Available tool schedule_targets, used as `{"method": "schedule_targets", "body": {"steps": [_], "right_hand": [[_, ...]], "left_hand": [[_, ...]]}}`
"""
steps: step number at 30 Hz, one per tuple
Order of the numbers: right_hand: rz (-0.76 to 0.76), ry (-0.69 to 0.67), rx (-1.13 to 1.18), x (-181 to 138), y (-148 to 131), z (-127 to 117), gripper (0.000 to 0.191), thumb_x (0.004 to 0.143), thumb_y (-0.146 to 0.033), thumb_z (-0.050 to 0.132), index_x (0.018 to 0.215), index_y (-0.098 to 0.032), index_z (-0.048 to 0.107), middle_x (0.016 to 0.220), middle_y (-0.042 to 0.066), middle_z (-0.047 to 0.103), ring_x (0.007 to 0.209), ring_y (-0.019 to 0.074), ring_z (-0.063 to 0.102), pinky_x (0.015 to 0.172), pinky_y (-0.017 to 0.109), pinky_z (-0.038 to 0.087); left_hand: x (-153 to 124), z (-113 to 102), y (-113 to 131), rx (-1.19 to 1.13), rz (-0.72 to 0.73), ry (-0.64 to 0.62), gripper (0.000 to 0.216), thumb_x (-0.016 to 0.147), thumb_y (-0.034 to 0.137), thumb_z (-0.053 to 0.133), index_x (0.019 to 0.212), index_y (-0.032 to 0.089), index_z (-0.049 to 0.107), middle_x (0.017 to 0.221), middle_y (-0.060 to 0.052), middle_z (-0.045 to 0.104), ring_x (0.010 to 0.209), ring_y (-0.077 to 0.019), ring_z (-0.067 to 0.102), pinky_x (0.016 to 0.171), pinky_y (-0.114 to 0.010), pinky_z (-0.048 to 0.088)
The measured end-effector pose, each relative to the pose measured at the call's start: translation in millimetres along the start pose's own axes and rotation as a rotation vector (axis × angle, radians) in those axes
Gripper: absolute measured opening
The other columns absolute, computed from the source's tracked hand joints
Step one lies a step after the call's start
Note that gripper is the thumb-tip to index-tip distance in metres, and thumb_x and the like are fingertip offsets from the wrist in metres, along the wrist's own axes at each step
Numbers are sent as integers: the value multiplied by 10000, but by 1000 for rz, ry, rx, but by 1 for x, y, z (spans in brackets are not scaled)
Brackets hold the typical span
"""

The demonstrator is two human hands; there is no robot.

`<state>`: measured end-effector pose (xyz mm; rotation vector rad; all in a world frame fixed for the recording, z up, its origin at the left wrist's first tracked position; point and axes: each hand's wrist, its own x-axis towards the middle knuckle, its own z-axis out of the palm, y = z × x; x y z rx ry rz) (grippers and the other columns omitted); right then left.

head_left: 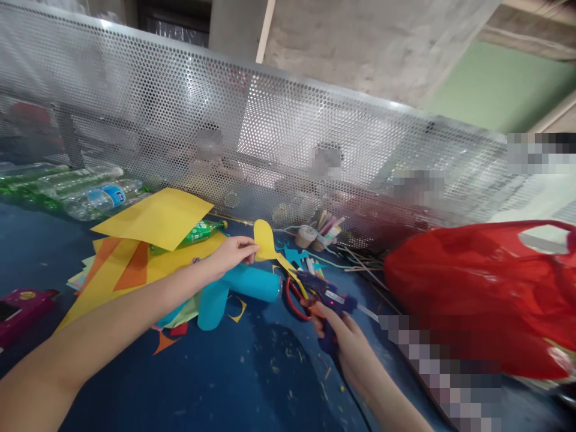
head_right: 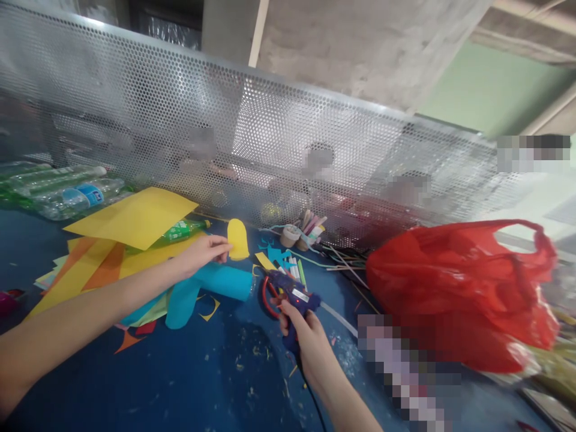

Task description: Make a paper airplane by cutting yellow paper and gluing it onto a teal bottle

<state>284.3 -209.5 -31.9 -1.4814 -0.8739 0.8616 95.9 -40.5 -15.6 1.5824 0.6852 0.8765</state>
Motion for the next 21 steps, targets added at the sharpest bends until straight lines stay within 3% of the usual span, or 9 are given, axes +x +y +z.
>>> {"method": "schedule_targets", "body": {"steps": [6, 11, 21], "right_hand": [[-32, -142, -263, -8, -23, 4, 450, 708, -613, 596, 755, -167, 639, 527, -33, 486, 477, 114, 424, 465, 238, 319], [-12, -183, -586, -5, -34, -6, 516, 705, -673, 515, 512, -194, 522, 457, -24, 443, 455, 115, 393, 470, 249, 309], [35, -226, -582, -2, -40, 2, 455, 671, -629, 531, 492, -214, 480, 438, -24, 449, 425, 115, 398, 420, 244, 308]], "left_hand": [[1, 0, -4, -13, -44, 10, 199, 788, 288, 562, 633, 164, 560, 573, 19, 557, 572, -102, 514, 612, -241, 432], [2, 0, -4, -7, -61, 10, 175, 787, 281, 565, 656, 165, 577, 585, 16, 571, 573, -102, 518, 605, -238, 436], [2, 1, -5, 10, -46, 7, 177, 771, 288, 570, 634, 175, 567, 565, 30, 554, 575, -109, 513, 604, -244, 426]]}}
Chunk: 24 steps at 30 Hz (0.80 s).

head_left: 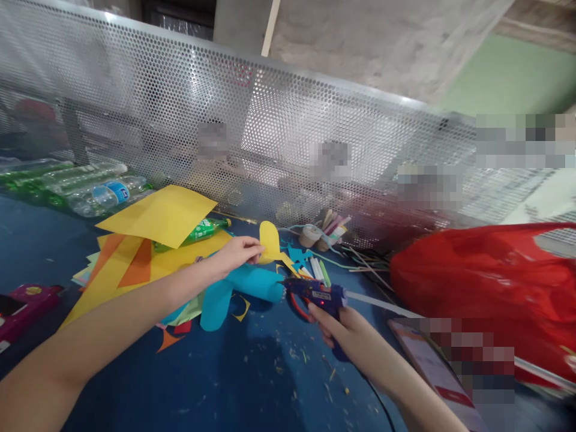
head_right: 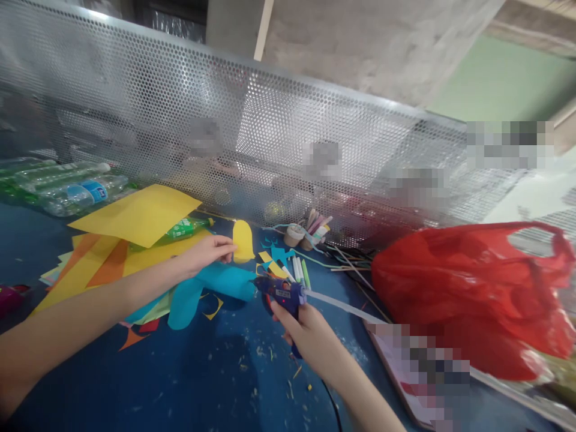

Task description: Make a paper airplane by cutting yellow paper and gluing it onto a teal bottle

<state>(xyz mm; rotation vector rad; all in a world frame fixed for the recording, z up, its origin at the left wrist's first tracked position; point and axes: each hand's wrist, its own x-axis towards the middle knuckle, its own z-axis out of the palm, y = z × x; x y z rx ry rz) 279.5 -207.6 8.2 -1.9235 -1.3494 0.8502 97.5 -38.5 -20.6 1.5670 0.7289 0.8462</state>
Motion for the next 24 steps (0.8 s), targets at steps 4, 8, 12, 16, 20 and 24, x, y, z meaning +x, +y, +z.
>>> {"method": "schedule_targets", "body": {"steps": [4, 8, 12, 16, 20, 24], "right_hand": [[-79, 3, -3, 3, -4, 3, 393, 700, -567, 548, 535, -211, 530, 417, -29, 455, 388, 114, 399, 378, 241, 280], [-99, -5, 27, 6, -8, 8, 342, 696, -536, 573, 593, -209, 568, 410, -34, 459, 371, 118, 409, 359, 240, 285], [-88, -17, -22, 9, -7, 6, 357, 721, -540, 541, 612, -201, 539, 440, -30, 470, 402, 122, 445, 389, 239, 327], [-9, -42, -162, 8, -6, -5, 412, 765, -566, 460, 588, -195, 477, 454, -31, 447, 414, 102, 414, 414, 231, 316], [38, -20, -208, 5, -8, -10, 405, 768, -569, 448, 604, -199, 456, 456, -33, 451, 413, 98, 397, 417, 231, 308], [17, -38, -186, 5, -16, -4, 366, 773, -537, 452, 641, -197, 478, 467, -34, 457, 418, 103, 407, 414, 233, 308]], "left_hand": [[-1, 1, 2, 17, 5, 3, 196, 773, 285, 564, 611, 174, 557, 553, 34, 540, 558, -103, 501, 590, -238, 423], [-2, 1, 3, 36, 14, 0, 214, 772, 290, 563, 593, 173, 548, 544, 33, 533, 558, -102, 498, 593, -236, 427], [-2, 1, 3, 47, 16, -9, 223, 765, 306, 565, 588, 171, 548, 550, 30, 534, 563, -104, 493, 591, -236, 420], [-1, 1, 3, 29, 4, -4, 208, 748, 309, 567, 593, 173, 544, 545, 31, 528, 562, -110, 490, 589, -240, 405], [-3, 1, 5, 34, -4, -11, 184, 751, 284, 555, 605, 173, 548, 561, 31, 531, 569, -107, 480, 601, -241, 398], [-4, 1, 7, 48, 4, -15, 191, 752, 286, 555, 598, 174, 548, 555, 31, 529, 568, -108, 476, 605, -245, 397]]}}
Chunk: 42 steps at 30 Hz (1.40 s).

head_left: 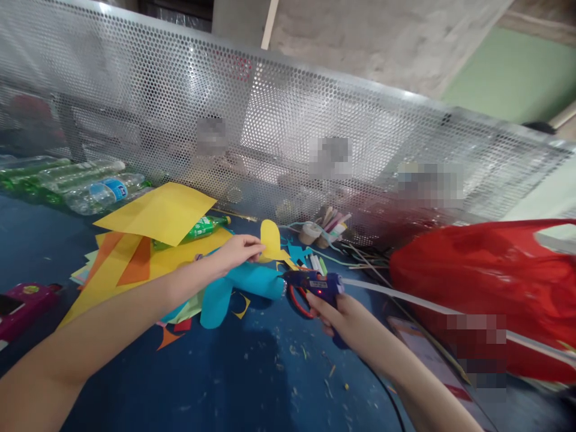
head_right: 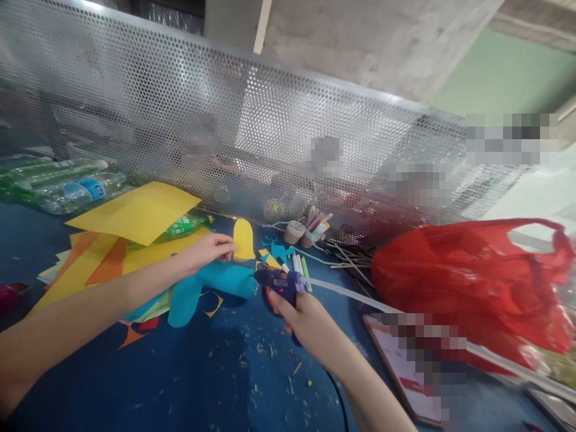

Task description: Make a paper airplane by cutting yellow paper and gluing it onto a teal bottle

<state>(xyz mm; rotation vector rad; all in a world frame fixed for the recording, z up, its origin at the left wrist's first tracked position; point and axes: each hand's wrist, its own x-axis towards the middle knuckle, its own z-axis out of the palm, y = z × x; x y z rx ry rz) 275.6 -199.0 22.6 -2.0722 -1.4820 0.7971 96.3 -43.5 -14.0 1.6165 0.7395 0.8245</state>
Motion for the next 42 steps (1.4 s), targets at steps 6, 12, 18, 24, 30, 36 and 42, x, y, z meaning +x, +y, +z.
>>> {"method": "schedule_targets", "body": {"steps": [6, 12, 18, 24, 30, 36, 42], "right_hand": [[-68, -58, -15, 3, -15, 6, 317, 801, -491, 430, 666, -206, 460, 474, -44, 450, 424, 101, 406, 411, 225, 310], [-5, -40, -67, 8, 3, -3, 378, 806, -533, 430, 639, -196, 463, 483, -29, 462, 427, 102, 421, 419, 230, 315], [23, -35, -64, 8, 12, -6, 408, 797, -573, 435, 645, -196, 457, 481, -32, 458, 426, 102, 425, 419, 227, 320], [-59, -80, -51, 5, -9, -1, 382, 805, -540, 436, 638, -197, 466, 478, -29, 466, 428, 103, 435, 412, 219, 335], [-50, -86, -62, 7, -11, -1, 359, 812, -510, 432, 638, -197, 463, 482, -32, 459, 429, 99, 427, 414, 215, 329], [44, -54, -106, 9, 5, -7, 395, 817, -543, 424, 639, -193, 465, 480, -26, 462, 430, 106, 429, 434, 234, 324], [-10, -58, -86, 9, 3, -7, 420, 806, -571, 447, 610, -200, 459, 468, -29, 458, 420, 102, 414, 425, 231, 318]], "left_hand": [[1, 0, -1, 9, 3, 5, 204, 760, 289, 553, 596, 167, 548, 565, 24, 538, 573, -106, 484, 593, -238, 403], [2, 0, -3, -13, -12, 2, 182, 763, 272, 555, 611, 172, 558, 551, 31, 541, 562, -103, 480, 598, -235, 402], [5, 0, -7, -12, 9, 2, 176, 750, 275, 565, 609, 171, 563, 554, 29, 555, 552, -102, 485, 591, -233, 398], [4, 0, -6, -14, 4, 3, 174, 747, 275, 565, 605, 174, 561, 545, 32, 551, 549, -100, 486, 588, -228, 404], [3, 0, -3, -13, -20, 4, 151, 754, 252, 560, 626, 172, 570, 551, 32, 555, 550, -96, 484, 591, -224, 405], [4, 0, -6, -14, -2, -2, 170, 749, 267, 563, 608, 173, 555, 546, 32, 547, 546, -98, 479, 581, -226, 399], [4, -1, -8, -7, 18, -1, 173, 741, 286, 568, 609, 175, 558, 558, 32, 553, 554, -102, 486, 592, -234, 398]]}}
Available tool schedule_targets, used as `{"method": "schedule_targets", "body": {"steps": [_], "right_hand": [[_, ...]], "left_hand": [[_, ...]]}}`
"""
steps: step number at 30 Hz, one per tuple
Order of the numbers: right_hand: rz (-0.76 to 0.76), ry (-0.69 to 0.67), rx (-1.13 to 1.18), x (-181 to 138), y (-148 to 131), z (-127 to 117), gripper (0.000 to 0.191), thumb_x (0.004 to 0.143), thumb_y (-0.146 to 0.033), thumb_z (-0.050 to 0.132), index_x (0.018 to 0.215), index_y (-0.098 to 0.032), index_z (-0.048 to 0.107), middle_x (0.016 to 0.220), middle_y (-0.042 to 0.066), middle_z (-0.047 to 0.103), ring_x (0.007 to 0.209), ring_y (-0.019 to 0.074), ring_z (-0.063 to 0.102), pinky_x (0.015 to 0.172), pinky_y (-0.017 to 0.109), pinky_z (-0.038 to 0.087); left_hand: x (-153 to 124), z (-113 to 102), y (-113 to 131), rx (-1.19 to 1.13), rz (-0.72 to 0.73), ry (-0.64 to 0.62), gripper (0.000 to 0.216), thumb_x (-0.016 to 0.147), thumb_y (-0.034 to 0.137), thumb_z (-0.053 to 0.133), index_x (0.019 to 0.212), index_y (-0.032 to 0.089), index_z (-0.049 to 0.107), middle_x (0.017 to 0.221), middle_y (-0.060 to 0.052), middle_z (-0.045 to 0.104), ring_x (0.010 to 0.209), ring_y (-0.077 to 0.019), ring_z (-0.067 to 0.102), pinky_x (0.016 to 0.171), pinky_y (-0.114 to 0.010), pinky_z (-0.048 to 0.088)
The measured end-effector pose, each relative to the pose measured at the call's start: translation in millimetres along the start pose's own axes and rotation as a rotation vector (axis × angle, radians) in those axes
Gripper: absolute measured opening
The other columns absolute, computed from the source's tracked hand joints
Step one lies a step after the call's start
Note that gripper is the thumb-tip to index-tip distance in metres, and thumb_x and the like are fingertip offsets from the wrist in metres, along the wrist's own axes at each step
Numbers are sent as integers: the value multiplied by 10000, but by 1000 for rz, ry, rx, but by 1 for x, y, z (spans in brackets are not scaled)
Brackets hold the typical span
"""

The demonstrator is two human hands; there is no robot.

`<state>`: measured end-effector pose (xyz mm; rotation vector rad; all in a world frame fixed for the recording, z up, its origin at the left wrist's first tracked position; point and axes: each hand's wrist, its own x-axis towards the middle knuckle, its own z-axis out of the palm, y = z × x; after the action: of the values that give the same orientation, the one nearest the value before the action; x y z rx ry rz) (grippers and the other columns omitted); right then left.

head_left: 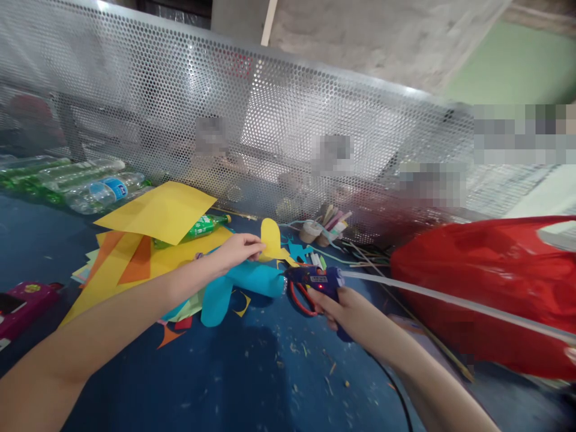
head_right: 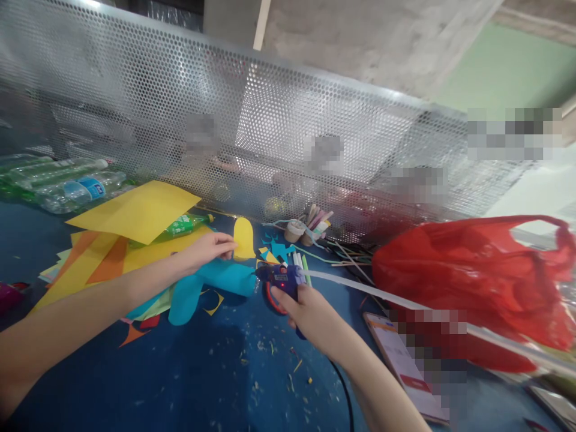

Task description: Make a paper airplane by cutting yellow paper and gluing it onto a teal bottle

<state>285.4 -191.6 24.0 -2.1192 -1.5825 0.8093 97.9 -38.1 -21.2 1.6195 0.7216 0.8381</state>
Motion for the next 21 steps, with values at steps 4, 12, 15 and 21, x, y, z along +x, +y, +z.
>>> {"method": "schedule_targets", "body": {"steps": [4, 12, 15, 21], "right_hand": [[-56, -30, 36, -1, -11, 4, 395, 812, -536, 444, 608, -198, 461, 479, -29, 471, 435, 103, 436, 426, 221, 328], [9, 8, 24, 1, 1, 0, 441, 801, -576, 465, 614, -178, 500, 466, -27, 477, 418, 97, 421, 427, 227, 327], [47, 41, 61, -3, 7, -3, 434, 778, -574, 509, 606, -177, 513, 461, -23, 487, 421, 102, 431, 430, 232, 329], [-2, 210, 377, -9, 18, -2, 459, 730, -634, 541, 703, -179, 598, 598, 19, 602, 553, 152, 569, 502, 242, 434]], "left_hand": [[0, 0, 0, 3, -10, -3, 168, 747, 292, 565, 626, 174, 566, 559, 34, 553, 556, -104, 487, 595, -236, 398], [0, -1, 0, 11, -8, -7, 175, 748, 301, 559, 629, 172, 557, 569, 30, 552, 562, -105, 488, 597, -236, 394], [-2, -1, 2, 21, 2, -11, 172, 753, 292, 559, 633, 169, 560, 577, 27, 547, 574, -104, 486, 604, -235, 392], [-3, -1, 4, 26, -13, -5, 164, 761, 274, 555, 633, 172, 565, 570, 24, 542, 577, -108, 492, 595, -235, 400]]}}
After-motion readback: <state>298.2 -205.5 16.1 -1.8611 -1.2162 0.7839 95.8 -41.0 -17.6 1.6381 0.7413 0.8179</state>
